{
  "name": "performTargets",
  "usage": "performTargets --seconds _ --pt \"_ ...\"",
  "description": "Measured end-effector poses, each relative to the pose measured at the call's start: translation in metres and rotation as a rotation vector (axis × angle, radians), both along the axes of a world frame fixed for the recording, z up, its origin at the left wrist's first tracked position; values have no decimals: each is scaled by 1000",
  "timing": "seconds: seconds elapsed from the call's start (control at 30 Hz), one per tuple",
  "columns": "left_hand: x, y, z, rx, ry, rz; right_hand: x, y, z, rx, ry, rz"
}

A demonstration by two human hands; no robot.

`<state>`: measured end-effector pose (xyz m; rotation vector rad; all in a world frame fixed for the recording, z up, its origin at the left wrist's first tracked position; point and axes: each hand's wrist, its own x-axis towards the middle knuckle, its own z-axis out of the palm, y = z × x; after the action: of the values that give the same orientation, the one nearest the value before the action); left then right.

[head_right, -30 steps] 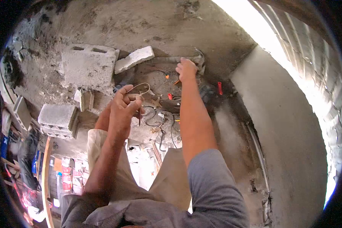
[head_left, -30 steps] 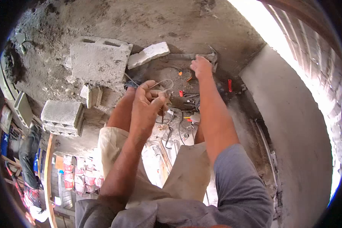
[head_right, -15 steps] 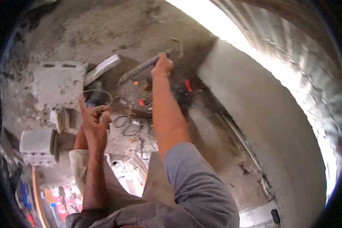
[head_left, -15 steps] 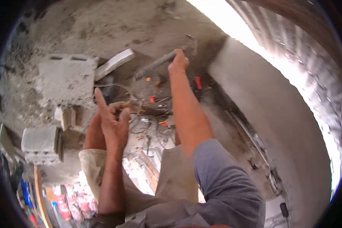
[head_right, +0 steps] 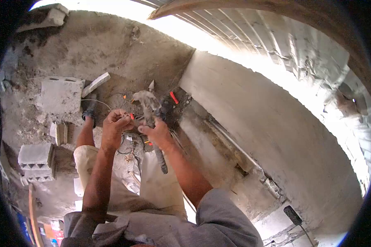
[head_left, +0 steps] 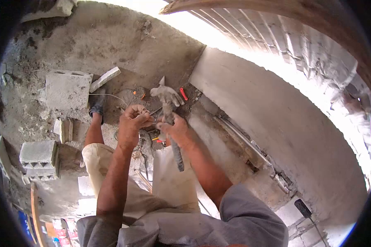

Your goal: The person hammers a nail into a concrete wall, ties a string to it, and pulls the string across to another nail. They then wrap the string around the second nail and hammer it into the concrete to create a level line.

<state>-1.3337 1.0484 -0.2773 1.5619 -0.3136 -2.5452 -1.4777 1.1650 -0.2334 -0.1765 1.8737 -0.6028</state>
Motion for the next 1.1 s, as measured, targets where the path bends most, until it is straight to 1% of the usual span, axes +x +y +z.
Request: performTargets --seconds 0.03,0.1,0.13,0.23,0.27,0.33,0.4,0.5,0.53,0.6,0.67,0.7,0.73,0.77,0.83,0.9,0.93,0.97,1.0,1.03,1.07,1.1 --pt "-4 0 9 -15 2 -1 6 2 7 -15 2 -1" --pt "-8 3 29 -56 -44 -3 16 6 22 58 -99 -199" --pt "-9 2 39 -71 -45 -7 14 6 30 44 -101 -203" --pt "-13 -4 72 -107 -18 9 6 2 47 -68 -193 -408" --pt "-17 -6 83 -132 -35 -16 4 1 53 -82 -204 -412" --pt "-24 -6 94 -173 -59 -42 -3 1 63 -137 -56 -388" --pt "-34 0 97 -265 -45 -110 -6 9 69 -148 -83 -392" --pt "-58 9 110 -333 -25 -155 -14 30 69 -186 -113 -393" --pt "-65 13 109 -333 -33 -158 -14 36 69 -219 -128 -393" --pt "-75 26 98 -468 -41 -317 -21 40 78 -220 -160 -442" --pt "-86 43 98 -475 -15 -349 -31 45 81 -192 -204 -569" --pt "-91 52 99 -477 22 -378 -34 49 79 -192 -210 -572" --pt "-98 53 107 -350 35 -335 -37 51 77 -223 -196 -646" --pt "-103 58 103 -350 37 -338 -41 54 77 -253 -177 -720" --pt "-122 65 91 -308 67 -378 -54 62 79 -277 -179 -736" --pt "-144 70 84 -280 134 -390 -68 68 82 -219 143 -591" --pt "-157 71 79 -254 190 -400 -77 71 87 -215 148 -589" --pt "-171 74 69 -250 191 -396 -87 74 94 -138 163 -630" --pt "-186 76 57 -314 264 -396 -98 79 98 -60 176 -669" --pt "-202 81 44 -377 334 -393 -108 91 96 -55 173 -662" --pt "-219 87 31 -372 327 -385 -118 108 93 -40 248 -647" --pt "-238 94 18 -468 323 -310 -126 121 92 -24 322 -631"
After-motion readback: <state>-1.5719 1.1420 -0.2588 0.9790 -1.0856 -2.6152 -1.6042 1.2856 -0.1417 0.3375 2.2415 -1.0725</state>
